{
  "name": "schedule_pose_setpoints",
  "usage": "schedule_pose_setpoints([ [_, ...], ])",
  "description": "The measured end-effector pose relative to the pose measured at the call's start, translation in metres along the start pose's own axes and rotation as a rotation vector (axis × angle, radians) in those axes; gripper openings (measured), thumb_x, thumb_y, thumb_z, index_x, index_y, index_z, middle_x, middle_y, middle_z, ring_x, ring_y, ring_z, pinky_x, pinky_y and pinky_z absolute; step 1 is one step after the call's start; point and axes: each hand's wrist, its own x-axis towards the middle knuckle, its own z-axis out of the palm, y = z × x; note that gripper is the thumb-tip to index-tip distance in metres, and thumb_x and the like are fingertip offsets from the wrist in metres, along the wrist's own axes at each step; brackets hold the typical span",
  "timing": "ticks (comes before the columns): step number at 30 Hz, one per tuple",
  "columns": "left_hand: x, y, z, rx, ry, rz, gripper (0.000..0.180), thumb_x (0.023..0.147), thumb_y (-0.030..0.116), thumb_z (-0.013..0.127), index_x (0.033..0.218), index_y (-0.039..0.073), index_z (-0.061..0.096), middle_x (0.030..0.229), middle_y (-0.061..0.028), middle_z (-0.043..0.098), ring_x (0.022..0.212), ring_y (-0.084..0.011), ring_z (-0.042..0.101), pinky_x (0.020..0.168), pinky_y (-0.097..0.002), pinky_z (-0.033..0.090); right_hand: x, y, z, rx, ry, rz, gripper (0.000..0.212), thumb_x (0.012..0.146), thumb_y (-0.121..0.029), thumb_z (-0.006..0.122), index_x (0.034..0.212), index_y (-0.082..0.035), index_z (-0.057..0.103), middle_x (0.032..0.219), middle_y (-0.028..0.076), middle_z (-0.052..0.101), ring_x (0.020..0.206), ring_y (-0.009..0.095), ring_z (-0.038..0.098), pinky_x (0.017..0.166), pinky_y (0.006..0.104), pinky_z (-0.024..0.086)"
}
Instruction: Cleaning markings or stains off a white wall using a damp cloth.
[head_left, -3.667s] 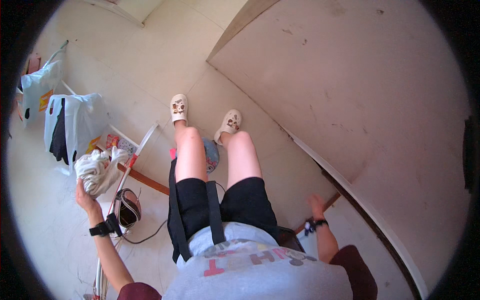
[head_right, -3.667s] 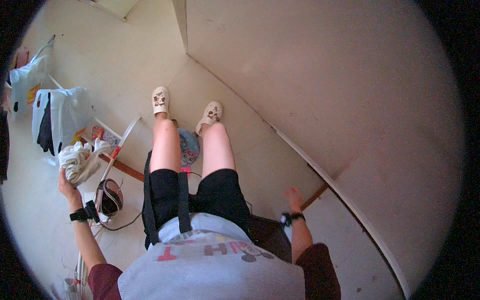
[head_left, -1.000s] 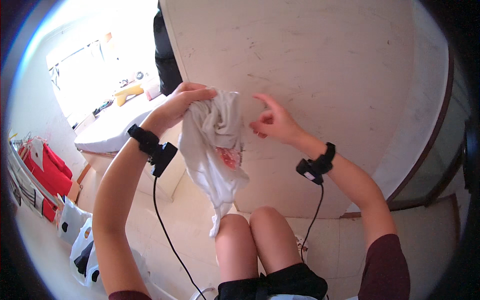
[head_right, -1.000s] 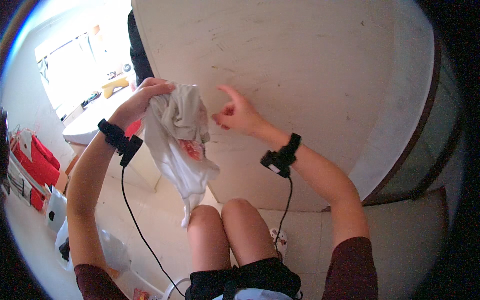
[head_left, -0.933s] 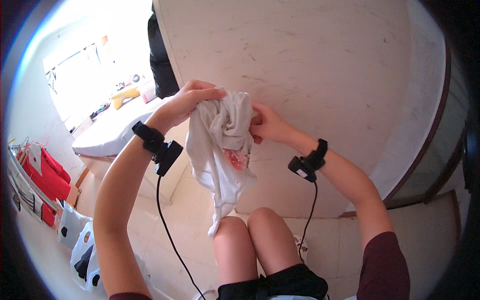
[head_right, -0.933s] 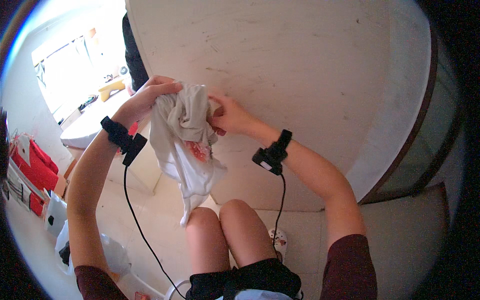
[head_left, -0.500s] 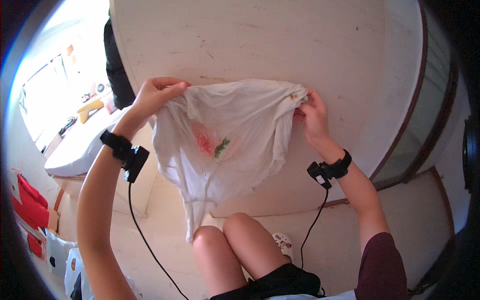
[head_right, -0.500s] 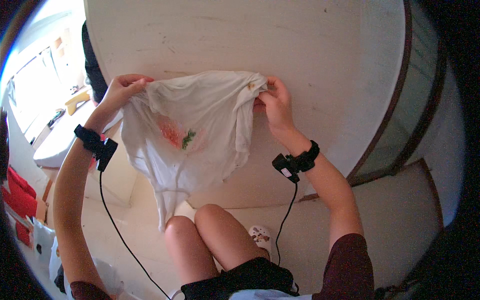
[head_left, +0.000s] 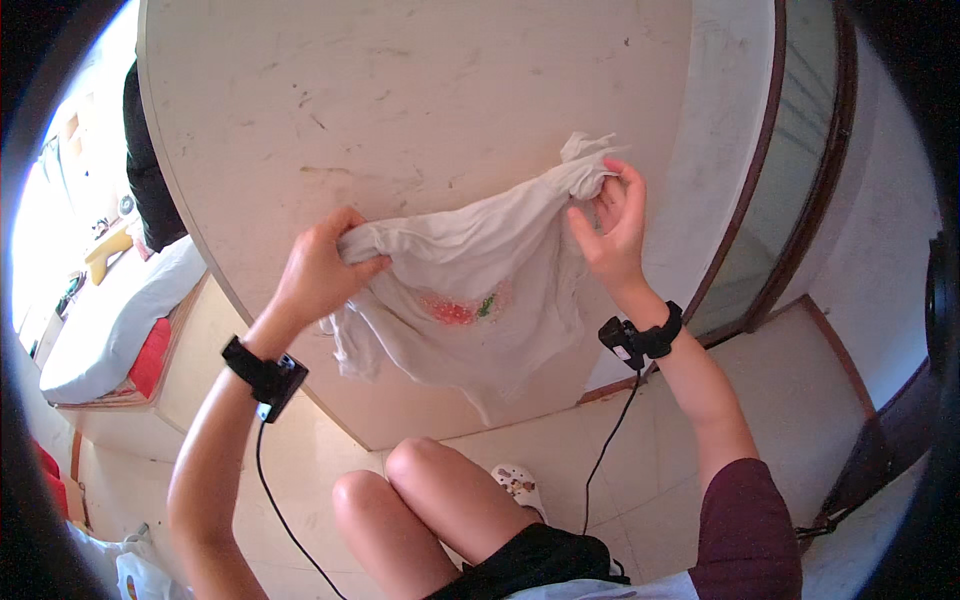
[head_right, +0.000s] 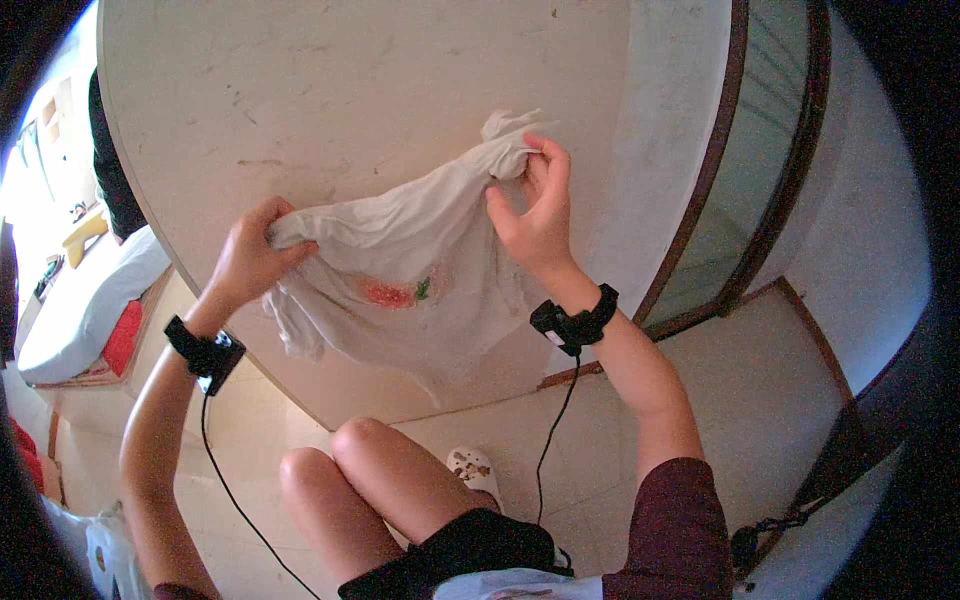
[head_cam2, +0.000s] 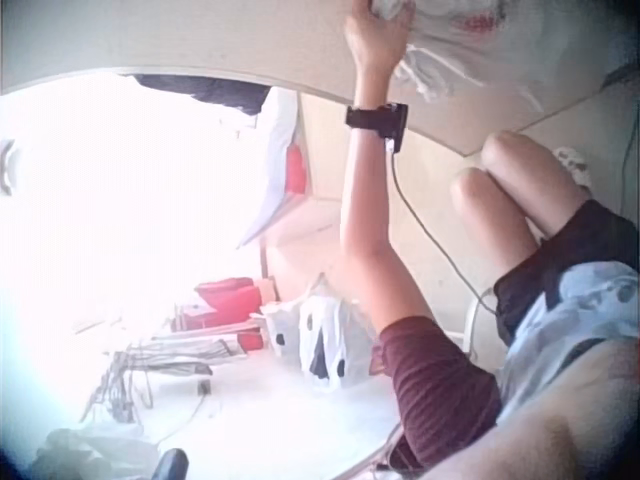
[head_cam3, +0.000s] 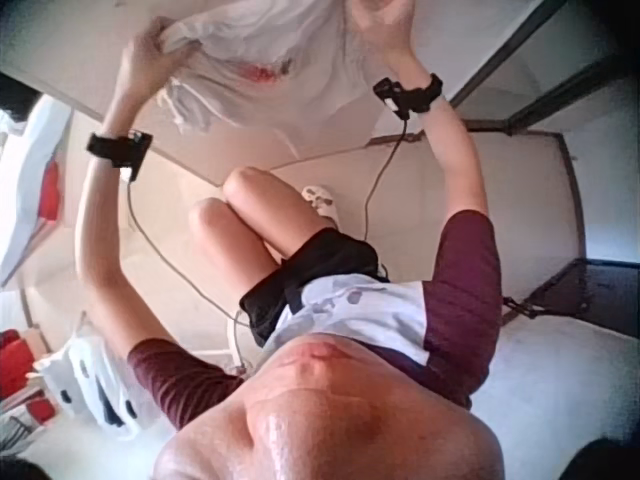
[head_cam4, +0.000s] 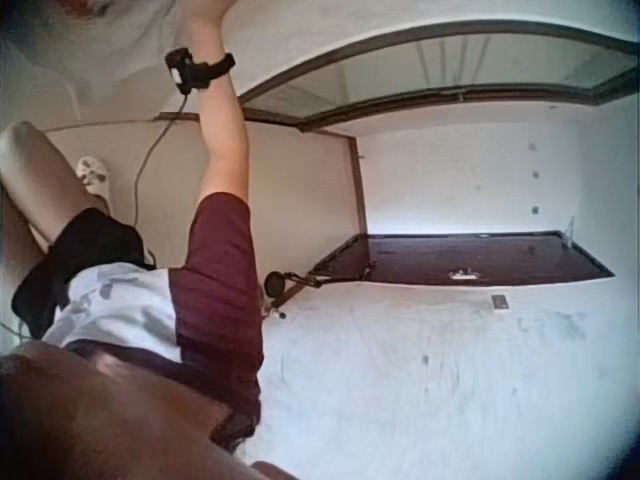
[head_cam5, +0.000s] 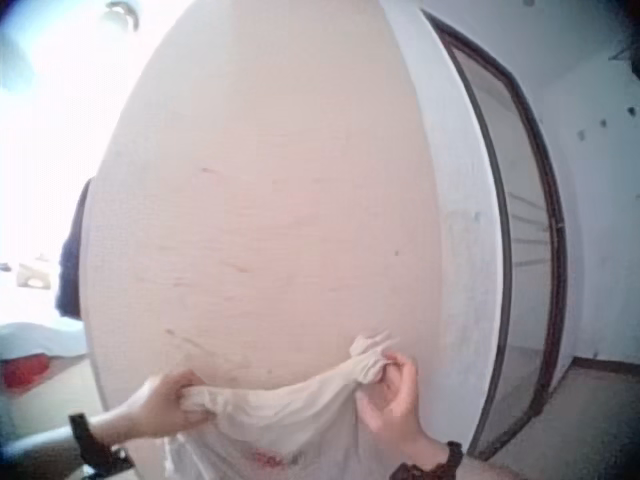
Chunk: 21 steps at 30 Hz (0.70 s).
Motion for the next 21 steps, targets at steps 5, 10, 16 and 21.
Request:
schedule_pose_setpoints([
  [5,-0.015,0.004,0.044,0.026,0.100,0.045,0.032,0.068,0.018,0.069,0.090,0.004,0.052,0.075,-0.0170,0.061,0.072,-0.0352,0.060,0.062,-0.0403,0.047,-0.002,0.013,-0.014,-0.361,-0.025,-0.030,0.072,0.071,0.004,0.063,0.131,-0.002,0.023,0.116,0.019,0.045,0.105,0.024,0.050,0.088,0.0337,0.042],
  [10,-0.022,-0.022,0.069,0.087,0.040,-0.012,0.038,0.066,0.024,0.071,0.093,0.002,0.055,0.074,-0.0161,0.062,0.072,-0.0337,0.060,0.064,-0.0407,0.048,0.003,0.022,-0.013,-0.470,0.043,-0.158,0.083,0.065,-0.003,0.075,0.132,-0.005,0.026,0.124,0.018,0.043,0.104,0.030,0.051,0.084,0.0357,0.044],
  [16,-0.028,-0.027,0.085,0.112,-0.051,-0.165,0.033,0.065,0.023,0.072,0.089,0.002,0.064,0.084,-0.0166,0.063,0.079,-0.0304,0.062,0.071,-0.0389,0.048,0.017,0.001,-0.019,-0.924,-0.032,-0.209,0.058,0.063,-0.003,0.073,0.114,-0.007,0.045,0.111,0.015,0.054,0.099,0.036,0.053,0.079,0.0403,0.045],
  [21,-0.025,-0.031,0.110,0.069,0.149,-0.046,0.031,0.065,0.021,0.070,0.090,0.004,0.061,0.082,-0.0154,0.063,0.079,-0.0324,0.060,0.069,-0.0402,0.048,0.012,0.004,-0.035,-0.605,0.044,0.443,0.044,0.069,0.000,0.067,0.106,-0.005,0.045,0.099,0.012,0.056,0.085,0.026,0.059,0.070,0.0366,0.052],
])
